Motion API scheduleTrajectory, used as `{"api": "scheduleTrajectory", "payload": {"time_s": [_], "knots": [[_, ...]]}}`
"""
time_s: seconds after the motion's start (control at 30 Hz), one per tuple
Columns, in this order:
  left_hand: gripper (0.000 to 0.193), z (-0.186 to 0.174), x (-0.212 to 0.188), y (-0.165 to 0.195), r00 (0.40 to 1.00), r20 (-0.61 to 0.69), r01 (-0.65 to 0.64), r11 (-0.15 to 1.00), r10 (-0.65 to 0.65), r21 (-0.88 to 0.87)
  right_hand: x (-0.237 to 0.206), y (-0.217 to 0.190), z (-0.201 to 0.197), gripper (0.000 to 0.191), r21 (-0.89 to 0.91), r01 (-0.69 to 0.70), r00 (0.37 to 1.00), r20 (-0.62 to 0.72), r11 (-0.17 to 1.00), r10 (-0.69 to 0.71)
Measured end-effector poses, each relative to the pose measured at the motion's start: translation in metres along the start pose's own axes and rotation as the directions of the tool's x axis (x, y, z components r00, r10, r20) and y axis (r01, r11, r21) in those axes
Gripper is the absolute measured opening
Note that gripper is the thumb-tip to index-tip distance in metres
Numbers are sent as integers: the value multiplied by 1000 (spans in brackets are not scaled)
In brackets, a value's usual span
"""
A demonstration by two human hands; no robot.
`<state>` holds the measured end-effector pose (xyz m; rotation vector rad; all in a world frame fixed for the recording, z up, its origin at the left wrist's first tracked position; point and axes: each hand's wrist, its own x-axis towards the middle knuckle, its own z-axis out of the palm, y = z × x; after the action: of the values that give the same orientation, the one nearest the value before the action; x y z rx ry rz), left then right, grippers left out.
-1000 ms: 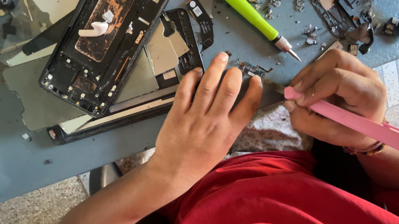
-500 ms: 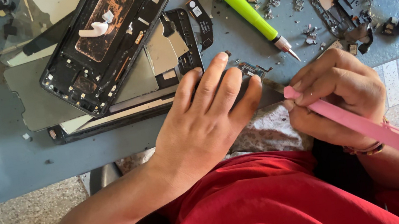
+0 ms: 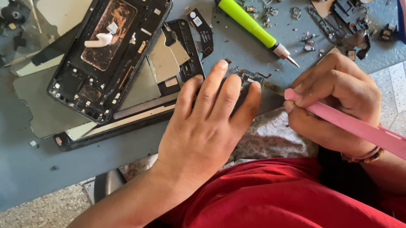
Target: The person repairs a disassembled smartphone at a cluttered workbench. They use a pink utility knife and tweezers to pry and lift small components from the phone board, then use a green-handled screwdriver to unscrew parts, reposition the phone chassis, and continue working on the internal board.
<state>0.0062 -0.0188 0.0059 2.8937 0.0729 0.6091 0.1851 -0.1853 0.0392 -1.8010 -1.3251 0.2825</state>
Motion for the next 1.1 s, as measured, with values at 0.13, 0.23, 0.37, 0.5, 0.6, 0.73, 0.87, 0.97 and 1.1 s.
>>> {"api": "scheduleTrajectory", "payload": {"time_s": [0.13, 0.23, 0.37, 0.5, 0.6, 0.73, 0.87, 0.97, 1.1], "knots": [[38, -2, -1, 1, 1000, -16, -3, 1000, 3, 3, -1, -3, -3, 26, -14, 107, 990, 98, 994, -105], [37, -5, -1, 3, 1000, -17, -3, 1000, 3, -4, -3, -4, -8, 26, 23, 43, 994, 99, 999, -45], [42, -13, 0, 5, 999, -46, -18, 999, 16, -35, -7, -6, -9, 26, 96, 70, 997, 20, 993, -72], [41, -20, 1, 7, 998, -56, -18, 998, 14, -67, -8, -8, -7, 26, 90, 35, 999, -11, 995, -34], [42, -21, 2, 6, 998, -56, -18, 997, 15, -68, -7, -10, -6, 27, 50, 92, 996, -2, 995, -92], [41, -21, 3, 4, 998, -56, -16, 997, 11, -81, -4, -13, -3, 29, 26, 149, 988, 37, 988, -150], [35, -23, 2, 4, 993, -105, -63, 988, 49, -140, -1, -16, 1, 29, -26, 114, 994, 9, 993, -113], [32, -25, 0, 3, 990, -129, -90, 976, 65, -196, 1, -16, 2, 28, -24, 98, 995, 6, 995, -98], [28, -25, -3, 2, 984, -160, -113, 975, 83, -194, 1, -15, 4, 27, 5, 107, 994, 11, 994, -107]]}}
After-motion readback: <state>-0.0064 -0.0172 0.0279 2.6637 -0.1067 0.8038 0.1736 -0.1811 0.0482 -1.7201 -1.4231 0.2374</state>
